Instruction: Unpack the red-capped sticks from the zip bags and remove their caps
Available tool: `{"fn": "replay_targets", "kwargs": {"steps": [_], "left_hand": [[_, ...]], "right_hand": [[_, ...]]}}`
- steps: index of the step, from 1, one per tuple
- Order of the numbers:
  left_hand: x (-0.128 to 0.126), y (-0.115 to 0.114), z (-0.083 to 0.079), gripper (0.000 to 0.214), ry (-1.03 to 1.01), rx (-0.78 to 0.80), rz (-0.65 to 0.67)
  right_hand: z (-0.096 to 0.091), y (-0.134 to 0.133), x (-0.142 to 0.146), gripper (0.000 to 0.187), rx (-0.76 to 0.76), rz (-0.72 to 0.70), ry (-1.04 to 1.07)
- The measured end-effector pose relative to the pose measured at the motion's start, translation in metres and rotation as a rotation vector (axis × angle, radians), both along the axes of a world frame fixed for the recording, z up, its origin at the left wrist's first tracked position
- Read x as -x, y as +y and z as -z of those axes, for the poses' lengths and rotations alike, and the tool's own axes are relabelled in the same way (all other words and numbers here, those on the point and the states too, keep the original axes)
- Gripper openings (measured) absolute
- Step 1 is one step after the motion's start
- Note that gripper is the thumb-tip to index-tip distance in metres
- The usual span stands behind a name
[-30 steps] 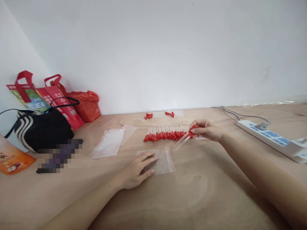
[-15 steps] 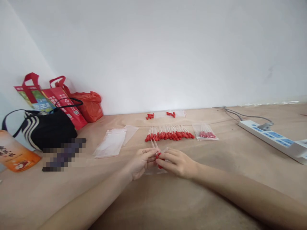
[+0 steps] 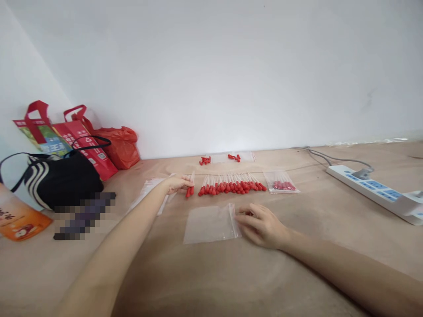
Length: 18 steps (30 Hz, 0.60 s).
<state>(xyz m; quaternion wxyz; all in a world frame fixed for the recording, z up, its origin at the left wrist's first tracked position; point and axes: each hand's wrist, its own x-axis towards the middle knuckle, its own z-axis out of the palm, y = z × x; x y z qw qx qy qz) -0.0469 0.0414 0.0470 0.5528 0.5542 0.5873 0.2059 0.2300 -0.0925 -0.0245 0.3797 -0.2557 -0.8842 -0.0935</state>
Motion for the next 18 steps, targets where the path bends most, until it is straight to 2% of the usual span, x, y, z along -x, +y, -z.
{"fn": "replay_targets", "kwargs": {"steps": [3, 7, 11, 18], "left_hand": [[-0.010, 0.017, 0.008, 0.027, 0.024, 0.018, -0.031], [-0.019, 0.029, 0.021, 0.027, 0.047, 0.023, -0.061], [-0.018, 0.031, 0.026, 0.027, 0.070, 0.008, -0.087], [-0.019, 0.027, 0.023, 0.029, 0.134, -0.035, -0.131]], "right_hand": [[0.000, 0.001, 0.000, 0.023, 0.012, -0.005, 0.000], [0.000, 0.000, 0.004, 0.022, 0.015, -0.009, -0.008], [0.000, 0.000, 0.004, 0.020, 0.028, -0.006, -0.008], [0.000, 0.001, 0.005, 0.019, 0.037, -0.011, -0.010]]}}
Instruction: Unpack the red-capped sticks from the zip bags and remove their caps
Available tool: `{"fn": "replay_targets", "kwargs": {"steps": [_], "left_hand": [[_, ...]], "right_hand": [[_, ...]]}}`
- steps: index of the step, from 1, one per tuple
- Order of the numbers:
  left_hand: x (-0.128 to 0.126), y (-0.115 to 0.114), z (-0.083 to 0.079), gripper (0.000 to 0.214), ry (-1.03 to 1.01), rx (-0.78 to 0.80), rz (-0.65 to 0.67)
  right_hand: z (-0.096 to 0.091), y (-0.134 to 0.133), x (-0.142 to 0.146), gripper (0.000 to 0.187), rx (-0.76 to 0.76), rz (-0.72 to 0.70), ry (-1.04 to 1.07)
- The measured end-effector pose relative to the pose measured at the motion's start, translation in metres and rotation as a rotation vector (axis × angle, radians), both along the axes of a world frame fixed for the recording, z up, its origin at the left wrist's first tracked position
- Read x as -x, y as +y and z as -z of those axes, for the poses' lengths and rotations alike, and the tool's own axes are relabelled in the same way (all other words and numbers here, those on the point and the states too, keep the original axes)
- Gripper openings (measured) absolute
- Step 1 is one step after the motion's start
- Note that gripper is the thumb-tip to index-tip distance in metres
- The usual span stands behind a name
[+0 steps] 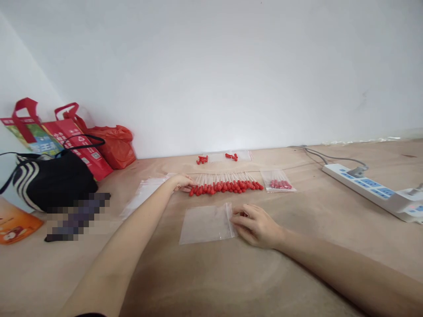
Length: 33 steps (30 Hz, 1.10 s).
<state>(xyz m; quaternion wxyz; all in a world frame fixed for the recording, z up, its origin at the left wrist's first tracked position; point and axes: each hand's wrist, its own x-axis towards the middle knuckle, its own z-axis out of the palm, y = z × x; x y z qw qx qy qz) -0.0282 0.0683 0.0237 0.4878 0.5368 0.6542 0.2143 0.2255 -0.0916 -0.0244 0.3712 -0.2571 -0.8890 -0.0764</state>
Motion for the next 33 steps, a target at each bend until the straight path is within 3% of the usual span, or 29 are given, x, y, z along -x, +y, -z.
{"fn": "replay_targets", "kwargs": {"steps": [12, 16, 19, 20, 23, 27, 30, 33], "left_hand": [[0.008, -0.023, 0.001, 0.027, 0.112, -0.218, -0.030], [0.012, -0.043, 0.004, 0.022, 0.170, -0.388, -0.040], [0.007, -0.070, 0.007, 0.016, 0.209, -0.554, -0.034], [0.004, -0.081, 0.008, 0.015, 0.218, -0.603, -0.005], [-0.008, -0.114, 0.013, 0.021, 0.224, -0.783, 0.373], [-0.018, -0.138, 0.017, 0.041, 0.262, -0.680, 0.796], [-0.018, -0.141, 0.017, 0.044, 0.349, -0.626, 0.918], [-0.018, -0.140, 0.017, 0.044, 0.403, -0.637, 0.943]], "right_hand": [[-0.005, -0.001, 0.000, 0.020, 0.067, -0.028, 0.022], [-0.005, -0.002, 0.001, 0.018, 0.101, -0.044, -0.003], [-0.006, -0.002, 0.002, 0.020, 0.126, -0.049, -0.037], [-0.006, -0.002, 0.002, 0.021, 0.136, -0.056, -0.057], [-0.009, -0.004, 0.002, 0.027, 0.161, -0.087, -0.130], [-0.010, -0.004, 0.001, 0.028, 0.198, -0.092, -0.173], [-0.011, -0.003, -0.001, 0.024, 0.247, -0.099, -0.169], [-0.011, -0.004, -0.001, 0.023, 0.235, -0.149, -0.170]]}}
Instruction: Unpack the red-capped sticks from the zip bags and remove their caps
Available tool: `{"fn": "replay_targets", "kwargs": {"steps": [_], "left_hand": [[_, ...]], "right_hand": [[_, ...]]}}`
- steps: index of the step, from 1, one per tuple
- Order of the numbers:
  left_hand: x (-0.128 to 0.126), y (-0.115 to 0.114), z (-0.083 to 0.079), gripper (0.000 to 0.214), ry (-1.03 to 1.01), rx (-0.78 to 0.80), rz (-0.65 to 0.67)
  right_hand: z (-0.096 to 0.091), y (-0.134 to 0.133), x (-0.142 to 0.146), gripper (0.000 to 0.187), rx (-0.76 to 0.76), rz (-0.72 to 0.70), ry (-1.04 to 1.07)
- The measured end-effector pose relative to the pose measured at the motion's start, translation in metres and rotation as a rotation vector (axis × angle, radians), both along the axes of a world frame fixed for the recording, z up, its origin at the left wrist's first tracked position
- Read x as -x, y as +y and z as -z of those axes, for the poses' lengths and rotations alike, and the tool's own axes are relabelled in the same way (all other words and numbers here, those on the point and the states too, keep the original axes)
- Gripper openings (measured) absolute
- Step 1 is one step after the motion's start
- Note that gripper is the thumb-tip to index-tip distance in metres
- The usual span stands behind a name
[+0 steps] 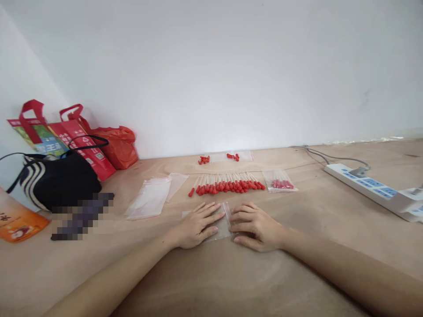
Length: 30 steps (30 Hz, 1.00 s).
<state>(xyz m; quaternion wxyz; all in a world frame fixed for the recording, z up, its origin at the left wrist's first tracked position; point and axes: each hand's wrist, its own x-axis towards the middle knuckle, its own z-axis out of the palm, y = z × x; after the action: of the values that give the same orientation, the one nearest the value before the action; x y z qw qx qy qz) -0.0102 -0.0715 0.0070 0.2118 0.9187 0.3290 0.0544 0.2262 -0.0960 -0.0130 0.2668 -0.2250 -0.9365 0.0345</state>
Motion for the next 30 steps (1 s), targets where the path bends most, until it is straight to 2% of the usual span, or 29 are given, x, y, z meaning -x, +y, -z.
{"fn": "replay_targets", "kwargs": {"steps": [3, 5, 8, 11, 14, 17, 18, 20, 23, 26, 28, 30], "left_hand": [[-0.001, 0.000, 0.001, 0.044, -0.019, -0.002, -0.026], [-0.001, 0.000, 0.002, 0.043, -0.106, 0.002, -0.110], [0.002, 0.004, 0.005, 0.041, -0.282, -0.013, -0.343], [0.007, 0.008, 0.008, 0.047, -0.284, 0.080, -0.580], [0.015, 0.011, 0.004, 0.035, -0.221, 0.210, -0.623], [0.034, 0.018, -0.011, 0.031, -0.322, 0.230, -0.640], [0.043, 0.021, -0.019, 0.033, -0.366, 0.218, -0.685], [0.068, 0.029, -0.032, 0.039, -0.437, 0.117, -0.857], [0.106, 0.040, -0.043, 0.038, -0.419, 0.017, -1.128], [0.133, 0.049, -0.038, 0.034, -0.149, -0.069, -1.291], [0.141, 0.053, -0.030, 0.038, -0.033, -0.102, -1.353], [0.142, 0.056, -0.023, 0.046, 0.031, -0.125, -1.378]], "right_hand": [[0.000, -0.002, 0.002, 0.023, 0.005, -0.100, 0.000], [0.000, -0.002, 0.002, 0.020, 0.018, -0.129, 0.030], [0.000, 0.007, -0.004, 0.015, -0.058, 0.012, 0.178], [-0.001, 0.025, -0.019, 0.014, -0.144, 0.278, 0.353], [-0.002, 0.048, -0.045, 0.018, -0.121, 0.656, 0.401], [-0.001, 0.066, -0.075, 0.031, 0.002, 1.157, 0.331], [0.000, 0.071, -0.085, 0.038, 0.069, 1.304, 0.310], [0.002, 0.078, -0.104, 0.055, 0.227, 1.481, 0.263], [0.006, 0.086, -0.125, 0.077, 0.438, 1.549, 0.227], [0.010, 0.093, -0.136, 0.086, 0.543, 1.494, 0.256], [0.012, 0.097, -0.139, 0.081, 0.574, 1.473, 0.277], [0.014, 0.099, -0.140, 0.064, 0.631, 1.460, 0.307]]}}
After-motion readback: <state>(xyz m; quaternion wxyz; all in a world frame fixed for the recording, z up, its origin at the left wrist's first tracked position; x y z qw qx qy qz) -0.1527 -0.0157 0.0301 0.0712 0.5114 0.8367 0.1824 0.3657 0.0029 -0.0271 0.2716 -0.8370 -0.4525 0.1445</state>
